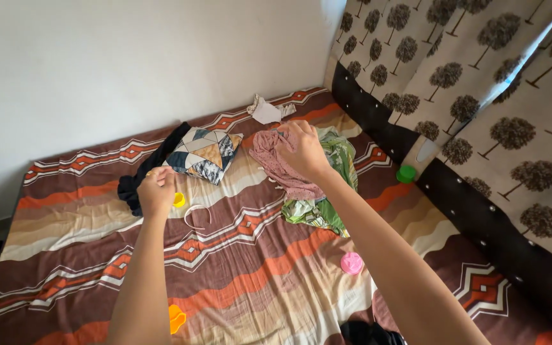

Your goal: The person picks up a cushion and places it on a bed, folds a pair of black trousers and puts them in a wardrobe, and سپس stacks several colorful plastic cups on the bed.

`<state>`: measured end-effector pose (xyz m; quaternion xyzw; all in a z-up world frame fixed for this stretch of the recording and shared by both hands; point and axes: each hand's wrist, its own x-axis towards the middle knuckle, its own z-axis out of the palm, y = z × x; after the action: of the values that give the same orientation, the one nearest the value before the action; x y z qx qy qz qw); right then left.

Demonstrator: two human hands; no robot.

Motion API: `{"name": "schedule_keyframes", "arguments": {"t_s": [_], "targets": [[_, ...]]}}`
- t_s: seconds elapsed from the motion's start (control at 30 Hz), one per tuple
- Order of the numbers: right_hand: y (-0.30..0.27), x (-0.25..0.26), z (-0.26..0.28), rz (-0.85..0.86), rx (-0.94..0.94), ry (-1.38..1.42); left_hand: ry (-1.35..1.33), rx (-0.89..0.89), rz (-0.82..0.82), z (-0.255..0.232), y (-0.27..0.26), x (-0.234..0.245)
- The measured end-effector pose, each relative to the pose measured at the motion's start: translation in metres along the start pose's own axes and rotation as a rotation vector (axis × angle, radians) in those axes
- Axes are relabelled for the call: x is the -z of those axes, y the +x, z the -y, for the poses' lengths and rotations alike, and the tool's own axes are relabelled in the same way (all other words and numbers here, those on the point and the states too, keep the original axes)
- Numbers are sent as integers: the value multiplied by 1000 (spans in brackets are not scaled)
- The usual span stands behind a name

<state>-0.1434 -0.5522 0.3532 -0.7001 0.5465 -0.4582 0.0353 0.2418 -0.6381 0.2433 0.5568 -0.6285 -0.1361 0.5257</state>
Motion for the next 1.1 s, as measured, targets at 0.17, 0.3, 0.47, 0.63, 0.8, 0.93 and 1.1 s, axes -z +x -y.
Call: {"name": "schedule_keyframes", "arguments": {"t_s": [0.17,0.3,0.47,0.63,0.8,0.93,1.1], "targets": [[13,-4,5,-10,-198,186,-256,211,-43,-21,22,9],[23,-6,-6,9,-386,304,-158,305,41,-54,30,6],[40,-21,-19,-64,-234,301,77,-110,49,-52,37,-4],[47,-41,-6,-19,-242,339,136,140,246,-52,37,25],[52,-53,-11,6,-191,402,275,147,212,-41,52,61],[58,-52,-20,0,-205,410,424,-63,86,-39,54,63],[77,-43,-36,26,-291,387,482,-35,103,-61,51,43]]}}
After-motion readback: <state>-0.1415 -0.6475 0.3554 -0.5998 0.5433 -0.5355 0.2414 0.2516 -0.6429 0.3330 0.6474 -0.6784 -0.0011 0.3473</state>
